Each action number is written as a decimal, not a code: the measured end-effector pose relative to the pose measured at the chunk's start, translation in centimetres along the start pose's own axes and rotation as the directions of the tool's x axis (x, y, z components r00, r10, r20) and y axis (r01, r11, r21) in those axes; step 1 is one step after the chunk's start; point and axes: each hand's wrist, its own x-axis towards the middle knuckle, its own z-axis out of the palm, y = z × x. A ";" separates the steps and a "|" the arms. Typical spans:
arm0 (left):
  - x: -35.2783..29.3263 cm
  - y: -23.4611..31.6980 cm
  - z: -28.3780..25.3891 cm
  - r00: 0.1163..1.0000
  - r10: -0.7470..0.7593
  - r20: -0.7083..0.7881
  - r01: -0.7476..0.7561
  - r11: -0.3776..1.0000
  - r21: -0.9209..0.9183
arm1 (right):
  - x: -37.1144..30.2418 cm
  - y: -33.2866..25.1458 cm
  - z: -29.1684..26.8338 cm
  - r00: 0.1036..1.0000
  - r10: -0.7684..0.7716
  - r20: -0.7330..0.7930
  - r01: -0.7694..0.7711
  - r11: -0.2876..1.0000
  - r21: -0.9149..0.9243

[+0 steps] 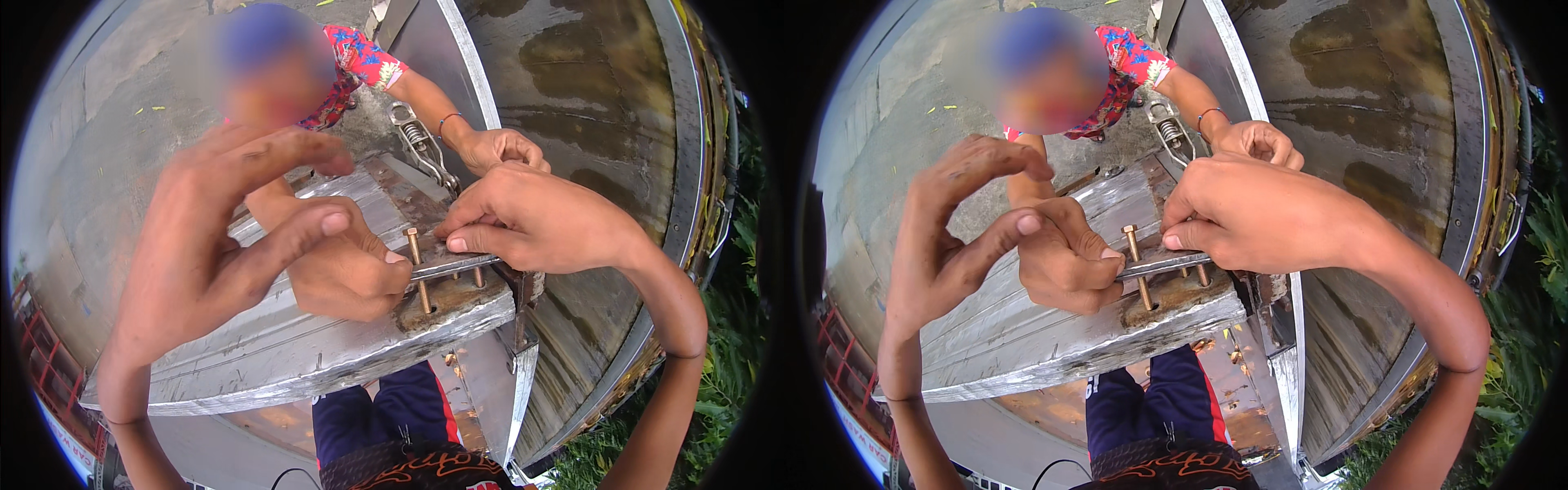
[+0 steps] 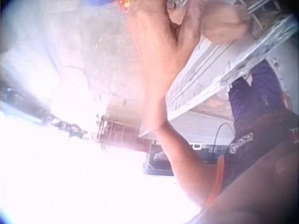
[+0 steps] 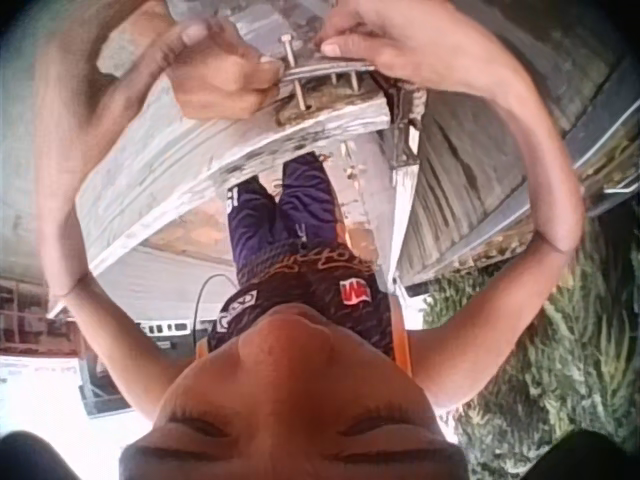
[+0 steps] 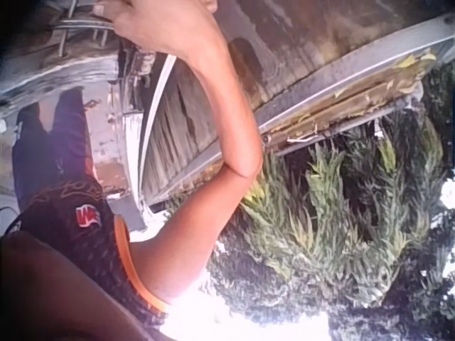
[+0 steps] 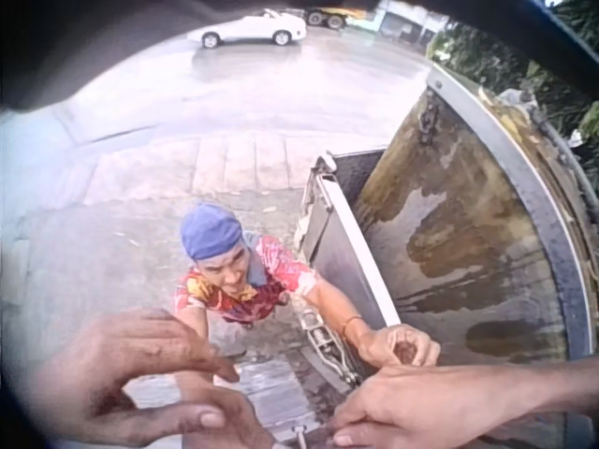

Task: The person works with a coworker to reattach a metal gate to the back of a truck. They lift and position the gate, align the hinges, insert pins, and secure the assembly using a ratchet wrench. The person also clears debris from the truck bed and moves around the vehicle during the process.

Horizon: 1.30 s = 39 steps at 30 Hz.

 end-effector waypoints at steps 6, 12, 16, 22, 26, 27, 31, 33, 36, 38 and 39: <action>6.4 -2.5 2.7 0.674 0.087 0.734 0.152 0.955 -0.254 | 0.0 0.5 -0.4 0.991 -0.135 0.018 0.136 0.990 -0.036; 7.5 -2.5 3.4 0.560 0.046 0.827 0.369 0.880 -0.299 | 0.9 1.2 -2.2 0.954 -0.246 0.172 0.276 0.944 -0.182; 7.0 -2.4 4.2 0.539 0.051 0.841 0.436 0.837 -0.330 | 2.5 2.5 -2.4 0.930 -0.311 0.198 0.331 0.941 -0.077; 7.1 -1.4 4.8 0.486 0.055 0.872 0.409 0.867 -0.283 | 2.7 2.3 -3.3 0.903 -0.324 0.282 0.300 0.945 0.126; 6.8 -2.0 4.6 0.519 0.162 0.839 0.321 0.873 -0.367 | 2.8 2.7 -3.5 0.923 -0.235 0.303 0.247 0.969 -0.001; 6.4 -2.4 4.6 0.539 0.213 0.815 0.292 0.860 -0.418 | 2.5 2.3 -3.3 0.928 -0.239 0.286 0.263 0.964 -0.048; 5.9 -3.2 5.2 0.502 0.170 0.848 0.487 0.754 -0.440 | 2.1 2.2 -2.9 0.927 -0.274 0.256 0.310 0.944 -0.112; 6.2 -2.9 5.8 0.455 0.066 0.888 0.612 0.701 -0.365 | 2.4 2.6 -3.1 0.923 -0.243 0.298 0.272 0.961 -0.058; 6.2 -1.9 6.8 0.433 -0.084 0.897 0.688 0.674 -0.269 | 1.9 3.1 -2.6 0.931 -0.266 0.251 0.275 0.961 -0.002; 6.1 -1.4 7.0 0.470 -0.154 0.869 0.714 0.646 -0.271 | 1.6 3.5 -2.1 0.932 -0.314 0.182 0.325 0.945 -0.032; 6.2 -1.5 7.2 0.477 -0.138 0.868 0.691 0.670 -0.273 | 1.6 3.8 -1.9 0.928 -0.344 0.147 0.357 0.931 -0.078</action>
